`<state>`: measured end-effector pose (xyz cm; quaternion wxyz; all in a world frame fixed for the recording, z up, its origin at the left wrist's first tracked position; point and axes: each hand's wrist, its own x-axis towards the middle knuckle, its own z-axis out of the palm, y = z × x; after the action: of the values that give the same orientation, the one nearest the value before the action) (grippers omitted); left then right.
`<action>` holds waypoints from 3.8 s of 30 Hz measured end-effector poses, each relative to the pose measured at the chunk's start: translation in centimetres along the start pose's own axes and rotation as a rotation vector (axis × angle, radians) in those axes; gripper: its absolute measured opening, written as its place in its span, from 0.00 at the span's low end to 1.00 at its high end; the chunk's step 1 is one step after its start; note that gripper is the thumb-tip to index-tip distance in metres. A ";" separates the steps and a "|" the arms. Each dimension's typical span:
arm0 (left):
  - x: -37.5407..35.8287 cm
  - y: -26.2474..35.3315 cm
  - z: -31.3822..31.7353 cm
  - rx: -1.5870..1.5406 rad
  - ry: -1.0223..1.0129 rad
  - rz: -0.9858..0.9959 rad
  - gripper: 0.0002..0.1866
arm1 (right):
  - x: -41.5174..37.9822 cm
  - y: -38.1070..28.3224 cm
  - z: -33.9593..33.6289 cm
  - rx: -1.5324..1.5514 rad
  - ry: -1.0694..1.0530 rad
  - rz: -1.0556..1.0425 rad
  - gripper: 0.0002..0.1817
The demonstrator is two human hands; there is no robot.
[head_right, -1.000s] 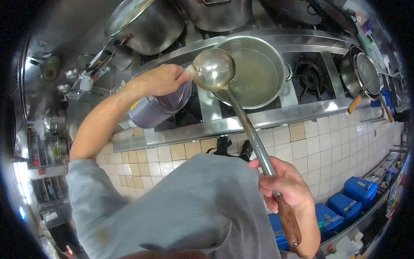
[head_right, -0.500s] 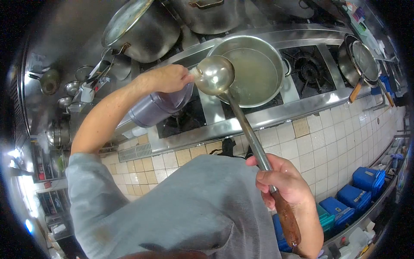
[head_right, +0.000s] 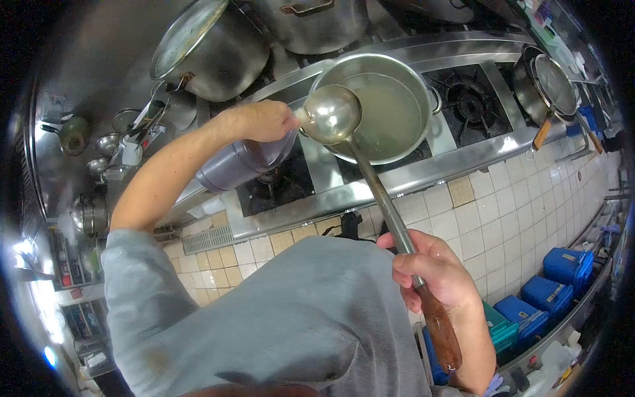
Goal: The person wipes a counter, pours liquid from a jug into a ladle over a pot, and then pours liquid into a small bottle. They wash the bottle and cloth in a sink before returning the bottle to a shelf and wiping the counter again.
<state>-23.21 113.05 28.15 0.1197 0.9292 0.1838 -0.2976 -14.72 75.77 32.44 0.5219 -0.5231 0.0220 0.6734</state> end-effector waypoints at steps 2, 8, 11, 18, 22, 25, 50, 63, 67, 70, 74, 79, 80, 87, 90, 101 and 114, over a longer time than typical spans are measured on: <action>0.3 0.0 0.1 0.021 -0.012 -0.002 0.24 | 0.0 -0.2 -0.2 -0.018 -0.024 0.019 0.20; 0.6 0.3 -0.1 0.040 -0.027 0.010 0.23 | 0.6 0.2 -0.6 0.011 -0.044 0.011 0.20; 0.4 0.9 -0.4 0.136 -0.040 0.097 0.22 | 0.5 0.3 -0.7 0.003 -0.050 -0.002 0.20; 1.9 0.7 0.6 0.127 -0.035 0.065 0.21 | 0.4 0.3 -0.7 0.006 -0.059 -0.019 0.20; 2.3 0.8 0.5 0.227 -0.063 0.156 0.19 | 0.3 0.4 -0.7 -0.007 -0.045 -0.009 0.21; 2.3 0.9 0.6 0.174 -0.054 0.088 0.19 | 0.4 0.5 -0.8 -0.005 -0.050 -0.006 0.21; 3.6 1.2 0.4 0.237 -0.102 0.068 0.16 | 0.4 1.2 -1.7 0.010 -0.036 -0.041 0.21; 2.3 3.6 -1.2 0.236 -0.110 0.015 0.22 | 0.9 1.2 -2.6 0.049 -0.043 -0.030 0.20; 1.6 4.3 -1.7 0.190 -0.110 -0.025 0.24 | 1.1 1.2 -2.8 0.056 -0.042 -0.031 0.20; 1.5 4.5 -1.8 0.261 -0.122 0.052 0.24 | 1.1 1.3 -3.0 0.057 -0.051 -0.038 0.20; 1.5 4.6 -1.8 0.274 -0.125 0.057 0.24 | 1.2 1.3 -3.2 0.054 -0.056 -0.041 0.20; 2.1 3.9 -1.3 0.279 -0.104 0.096 0.23 | 1.4 1.3 -3.3 0.046 -0.049 -0.042 0.20; 2.2 3.8 -1.1 0.278 -0.106 0.095 0.23 | 1.4 1.3 -3.4 0.044 -0.045 -0.041 0.20; 1.6 4.7 -1.7 0.320 -0.106 0.119 0.23 | 1.2 1.3 -3.3 0.049 -0.024 -0.023 0.21; 1.8 4.5 -1.5 0.308 -0.109 0.100 0.22 | 1.3 1.5 -3.3 0.051 -0.014 -0.037 0.21; 1.7 3.5 -1.4 0.208 0.000 0.102 0.22 | 1.5 1.9 -3.2 0.043 -0.001 -0.074 0.21; -7.8 -2.2 3.2 -0.627 0.729 -0.078 0.26 | 3.8 0.8 -3.2 0.017 0.132 -0.125 0.23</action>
<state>-31.61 111.86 30.03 0.3105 0.8845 0.3295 0.1129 -12.77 76.13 27.83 0.5647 -0.5623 0.0295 0.6034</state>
